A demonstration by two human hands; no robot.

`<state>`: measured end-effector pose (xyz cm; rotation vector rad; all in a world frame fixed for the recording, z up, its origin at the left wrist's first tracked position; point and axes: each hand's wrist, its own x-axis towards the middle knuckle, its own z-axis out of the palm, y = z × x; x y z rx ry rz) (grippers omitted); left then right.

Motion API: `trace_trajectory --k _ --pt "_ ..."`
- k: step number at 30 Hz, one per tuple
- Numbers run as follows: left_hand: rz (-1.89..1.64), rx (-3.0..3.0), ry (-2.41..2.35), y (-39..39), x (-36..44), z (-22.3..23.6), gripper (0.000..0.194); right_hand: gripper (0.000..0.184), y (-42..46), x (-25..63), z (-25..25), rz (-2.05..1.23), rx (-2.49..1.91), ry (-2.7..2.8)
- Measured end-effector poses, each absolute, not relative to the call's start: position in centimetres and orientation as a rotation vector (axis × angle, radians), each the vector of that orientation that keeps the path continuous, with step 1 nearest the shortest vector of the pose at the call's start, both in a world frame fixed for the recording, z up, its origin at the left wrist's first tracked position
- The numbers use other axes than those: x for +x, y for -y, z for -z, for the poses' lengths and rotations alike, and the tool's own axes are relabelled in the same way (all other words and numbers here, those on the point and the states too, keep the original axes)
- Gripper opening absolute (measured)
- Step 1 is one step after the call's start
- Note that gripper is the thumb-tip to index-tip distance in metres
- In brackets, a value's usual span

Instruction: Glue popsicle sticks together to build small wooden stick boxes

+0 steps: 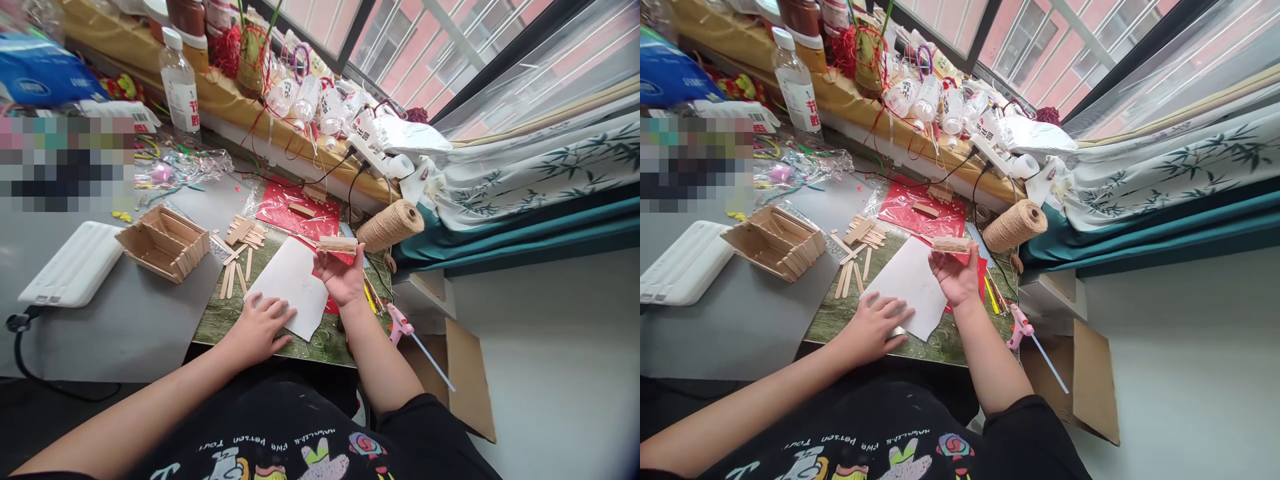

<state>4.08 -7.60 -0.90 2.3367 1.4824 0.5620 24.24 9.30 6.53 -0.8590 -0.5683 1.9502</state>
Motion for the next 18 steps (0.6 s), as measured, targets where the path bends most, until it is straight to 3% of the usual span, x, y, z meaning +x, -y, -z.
trace_trajectory --k 6,9,13,18 --pt "-0.567 2.347 -1.483 7.6 4.2 0.8 0.05 0.102 -9.2 24.1 -5.9 -1.769 -1.04 1.071" --pt "-0.571 2.352 -1.482 7.7 4.2 0.8 0.049 0.099 -8.1 23.0 -4.0 -1.463 -1.094 1.39" --pt "-0.586 2.36 -1.482 7.7 4.2 0.8 0.045 0.113 -6.4 22.2 -1.1 -1.113 -1.188 1.768" --pt "-0.592 2.363 -1.489 7.7 4.0 0.9 0.043 0.105 -6.0 22.9 0.2 -1.018 -1.265 1.979"
